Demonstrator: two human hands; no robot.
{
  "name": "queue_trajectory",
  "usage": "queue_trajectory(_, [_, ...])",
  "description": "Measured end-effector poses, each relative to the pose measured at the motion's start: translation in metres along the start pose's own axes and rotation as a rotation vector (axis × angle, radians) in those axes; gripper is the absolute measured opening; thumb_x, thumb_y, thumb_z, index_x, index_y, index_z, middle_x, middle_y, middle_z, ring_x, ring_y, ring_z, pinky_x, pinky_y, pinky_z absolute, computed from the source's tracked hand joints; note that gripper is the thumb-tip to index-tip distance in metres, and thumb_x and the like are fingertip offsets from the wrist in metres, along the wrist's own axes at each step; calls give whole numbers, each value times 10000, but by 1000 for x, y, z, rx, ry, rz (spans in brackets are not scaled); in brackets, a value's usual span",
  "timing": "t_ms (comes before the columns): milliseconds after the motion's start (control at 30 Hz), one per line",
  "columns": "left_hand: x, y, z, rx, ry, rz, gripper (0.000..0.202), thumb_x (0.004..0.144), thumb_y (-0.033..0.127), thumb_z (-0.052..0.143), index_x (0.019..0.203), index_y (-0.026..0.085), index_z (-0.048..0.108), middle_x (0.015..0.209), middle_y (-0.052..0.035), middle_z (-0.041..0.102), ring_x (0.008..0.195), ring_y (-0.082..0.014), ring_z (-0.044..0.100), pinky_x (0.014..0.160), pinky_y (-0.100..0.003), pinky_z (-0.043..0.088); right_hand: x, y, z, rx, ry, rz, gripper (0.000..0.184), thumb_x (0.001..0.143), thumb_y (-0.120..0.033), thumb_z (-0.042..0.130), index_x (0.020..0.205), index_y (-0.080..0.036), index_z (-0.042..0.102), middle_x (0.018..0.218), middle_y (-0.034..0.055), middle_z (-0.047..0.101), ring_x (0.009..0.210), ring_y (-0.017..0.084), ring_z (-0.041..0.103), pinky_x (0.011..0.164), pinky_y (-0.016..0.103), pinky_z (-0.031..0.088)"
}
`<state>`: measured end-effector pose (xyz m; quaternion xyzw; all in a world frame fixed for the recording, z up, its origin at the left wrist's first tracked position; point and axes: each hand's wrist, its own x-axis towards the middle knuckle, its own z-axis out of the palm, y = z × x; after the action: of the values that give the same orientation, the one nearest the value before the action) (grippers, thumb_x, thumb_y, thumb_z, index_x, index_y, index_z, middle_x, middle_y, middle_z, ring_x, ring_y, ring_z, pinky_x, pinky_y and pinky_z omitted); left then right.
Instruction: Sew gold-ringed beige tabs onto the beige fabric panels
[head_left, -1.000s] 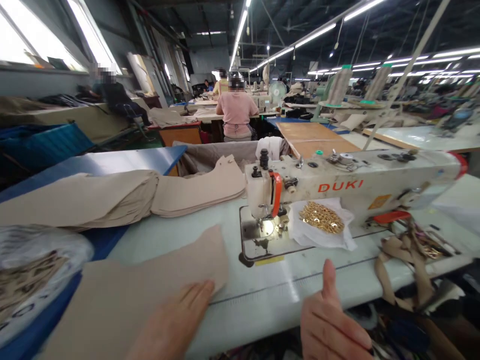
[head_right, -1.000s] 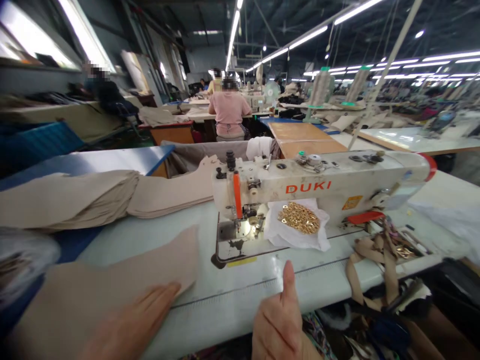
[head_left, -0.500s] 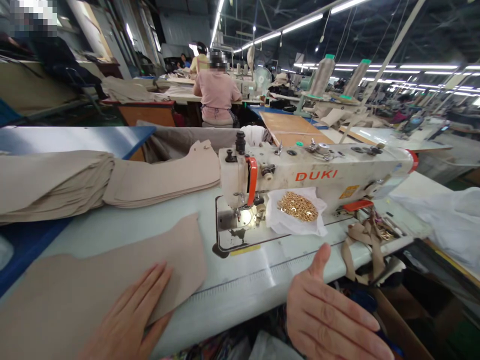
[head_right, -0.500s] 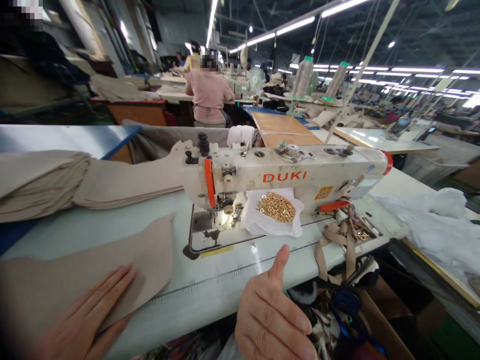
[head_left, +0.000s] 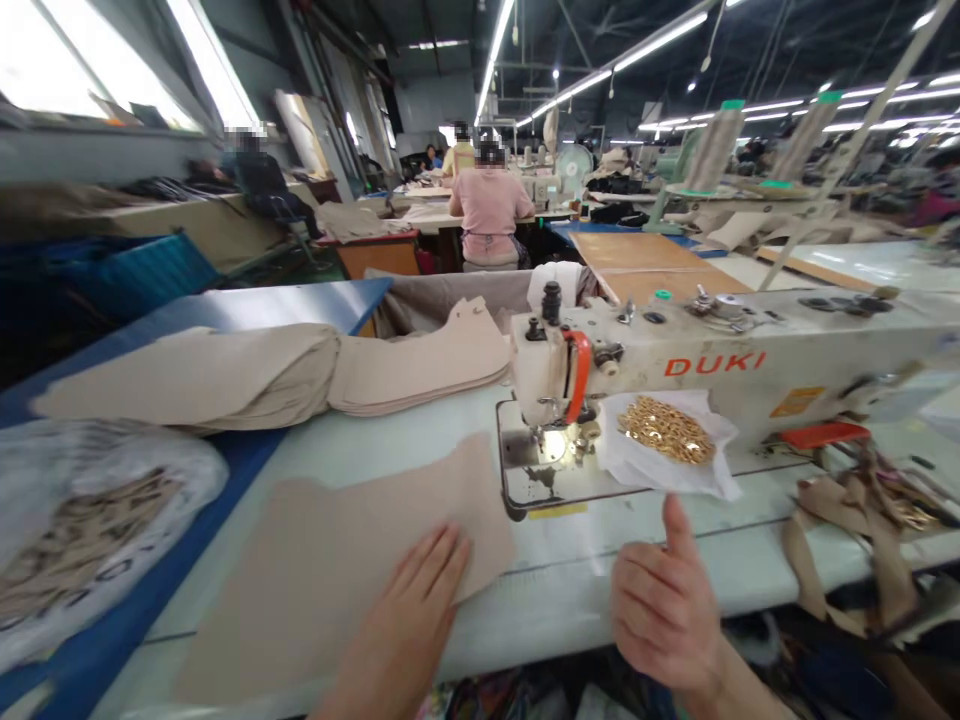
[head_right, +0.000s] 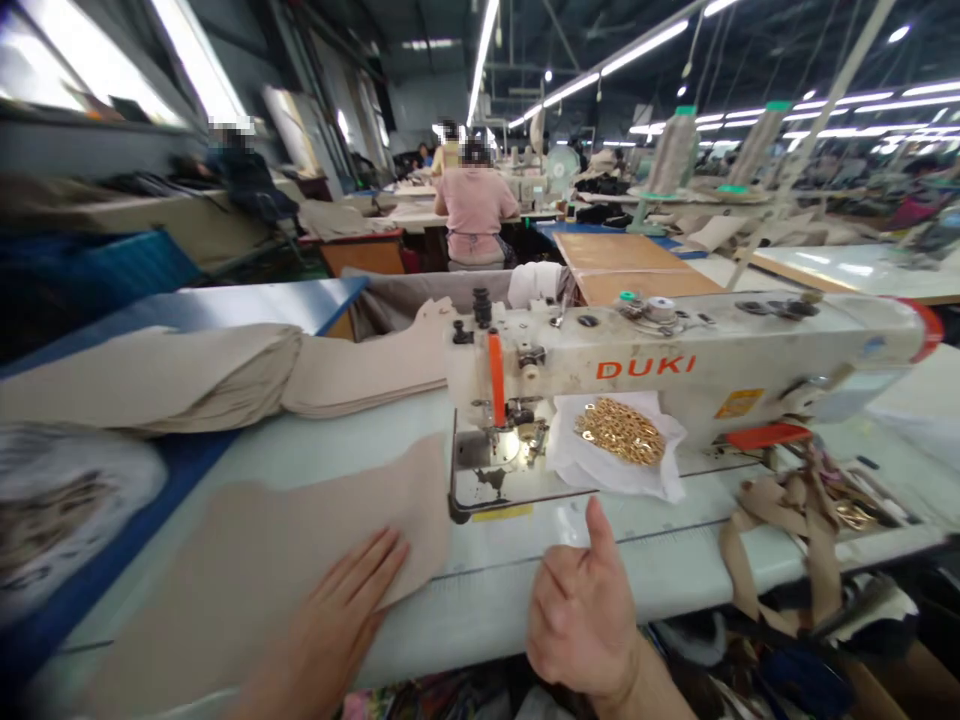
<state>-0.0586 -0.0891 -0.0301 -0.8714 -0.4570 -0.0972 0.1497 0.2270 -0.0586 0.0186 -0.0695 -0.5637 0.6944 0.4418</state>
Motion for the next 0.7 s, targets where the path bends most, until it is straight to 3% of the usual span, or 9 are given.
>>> queue_trajectory(33, [1, 4, 0, 14, -31, -3, 573, 778, 76, 393, 1341, 173, 437, 1363, -92, 518, 1235, -223, 494, 968, -354, 462, -4, 2, 7, 25, 86, 87, 751, 972, -422, -25, 989, -191, 690, 1009, 95, 716, 873, 178, 698, 691, 349, 540])
queue_trajectory(100, [2, 10, -1, 27, -79, 4, 614, 746, 46, 400, 1349, 156, 418, 1387, -104, 488, 1253, -235, 473, 973, -365, 459, -4, 8, 20, -23, 287, 323, 512, 971, -452, 260, 1027, -190, 696, 1070, 112, 696, 990, 231, 658, 835, 410, 512])
queue_trajectory(167, [5, 13, -3, 9, -104, 14, 637, 742, 42, 407, 1369, 152, 385, 1399, -110, 470, 1270, -241, 452, 979, -370, 455, 6, 13, 28, -303, 385, 409, 328, 900, -407, 498, 1016, -192, 717, 1111, 113, 679, 1086, 274, 599, 994, 465, 401])
queue_trajectory(267, [9, 15, -4, -52, -134, 13, 638, 777, 65, 416, 1401, 168, 334, 1423, -104, 438, 1303, -230, 408, 1008, -361, 430, 25, 22, 27, -716, 239, 288, 292, 850, -312, 595, 1123, -252, 676, 1264, 64, 591, 1223, 281, 476, 1107, 484, 228])
queue_trajectory(333, [12, 19, 0, -86, -153, 24, 608, 811, 104, 428, 1407, 156, 324, 1425, -111, 434, 1316, -227, 389, 1032, -356, 407, 33, 30, 20, -781, 142, 244, 324, 849, -282, 591, 1169, -277, 643, 1294, 40, 567, 1240, 278, 457, 1116, 497, 207])
queue_trajectory(467, [15, 34, 22, -87, -106, 104, 484, 888, 309, 450, 1337, 129, 432, 1357, -133, 515, 1263, -243, 460, 1010, -339, 431, 36, 52, 0, -797, 154, 222, 283, 797, -259, 652, 1076, -285, 695, 1185, 45, 641, 1146, 281, 549, 1102, 508, 259])
queue_trajectory(567, [15, 39, 30, -51, -1, 127, 387, 907, 327, 448, 1260, 177, 503, 1270, -95, 601, 1156, -216, 563, 946, -308, 480, 32, 69, -17, -892, 93, 154, 331, 764, -219, 671, 1087, -290, 684, 1182, 35, 635, 1115, 269, 586, 1033, 439, 403])
queue_trajectory(633, [12, 32, 18, -73, 18, 138, 379, 918, 357, 438, 1256, 198, 497, 1248, -68, 620, 1145, -189, 570, 933, -286, 486, 28, 76, -24, -958, 52, 91, 358, 760, -196, 661, 1105, -293, 672, 1194, 24, 622, 1110, 258, 595, 975, 389, 474])
queue_trajectory(700, [6, 9, -9, -130, -18, 85, 461, 915, 456, 411, 1288, 190, 467, 1298, -75, 582, 1202, -185, 520, 962, -293, 468, 25, 78, -28, -1041, 18, 52, 362, 769, -195, 647, 1116, -297, 664, 1203, 20, 611, 1108, 254, 598, 943, 366, 504])
